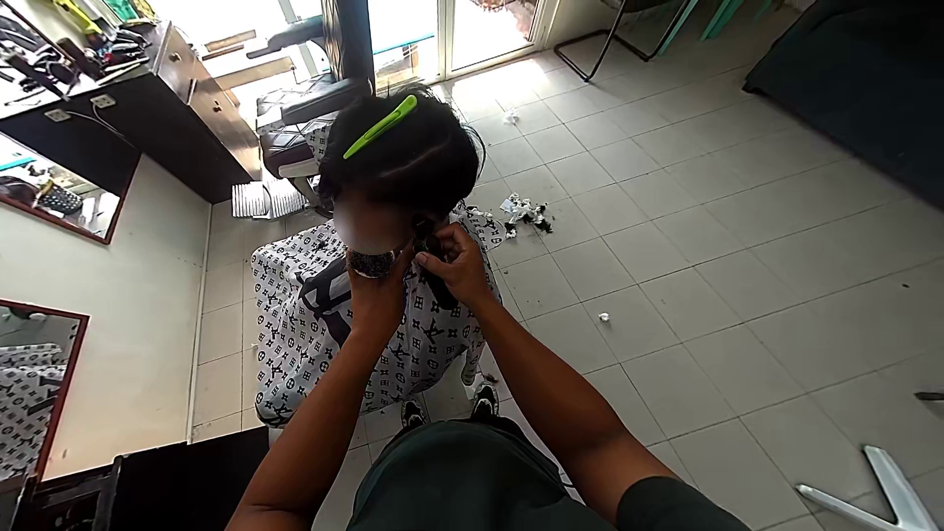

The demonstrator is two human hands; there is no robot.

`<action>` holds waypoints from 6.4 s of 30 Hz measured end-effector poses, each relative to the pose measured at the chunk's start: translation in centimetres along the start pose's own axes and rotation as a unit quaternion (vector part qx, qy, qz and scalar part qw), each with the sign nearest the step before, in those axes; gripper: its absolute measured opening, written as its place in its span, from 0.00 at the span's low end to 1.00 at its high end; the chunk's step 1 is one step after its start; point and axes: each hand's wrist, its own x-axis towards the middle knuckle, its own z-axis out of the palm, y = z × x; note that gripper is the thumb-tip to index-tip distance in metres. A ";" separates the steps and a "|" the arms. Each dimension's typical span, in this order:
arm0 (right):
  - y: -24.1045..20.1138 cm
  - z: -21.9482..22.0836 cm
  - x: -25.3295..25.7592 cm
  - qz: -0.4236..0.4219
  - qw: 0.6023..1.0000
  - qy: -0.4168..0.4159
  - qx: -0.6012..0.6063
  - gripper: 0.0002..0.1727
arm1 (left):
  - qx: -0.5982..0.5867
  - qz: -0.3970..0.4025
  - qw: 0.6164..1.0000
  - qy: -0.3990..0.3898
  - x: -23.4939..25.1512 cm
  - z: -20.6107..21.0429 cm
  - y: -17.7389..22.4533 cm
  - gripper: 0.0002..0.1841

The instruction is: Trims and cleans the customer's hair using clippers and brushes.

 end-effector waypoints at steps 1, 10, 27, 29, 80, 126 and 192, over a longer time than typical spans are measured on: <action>0.0 0.0 0.0 -0.003 1.000 0.003 -0.001 0.20 | 0.001 0.004 1.000 0.004 0.0 0.0 0.0 0.31; -0.4 -0.7 0.2 0.013 0.999 -0.037 -0.021 0.20 | 0.010 0.002 1.000 -0.008 0.1 0.2 0.0 0.25; -0.7 -0.9 0.5 0.009 0.999 -0.031 -0.041 0.20 | 0.000 0.008 1.000 0.003 -0.2 0.5 -0.2 0.34; -0.6 -0.8 0.8 0.010 0.999 -0.030 -0.041 0.20 | 0.002 0.014 1.000 0.006 -0.2 0.6 -0.3 0.33; -1.0 -1.2 1.9 0.011 0.994 -0.069 -0.080 0.22 | 0.010 0.001 1.000 -0.009 -0.1 0.8 -0.3 0.32; -1.3 -2.4 0.4 -0.038 0.989 -0.048 -0.132 0.19 | -0.051 0.011 0.997 0.053 0.1 0.1 0.6 0.29; -1.6 -1.3 1.2 -0.016 0.980 -0.073 -0.184 0.19 | -0.012 -0.006 0.999 0.045 -0.6 2.0 -0.1 0.28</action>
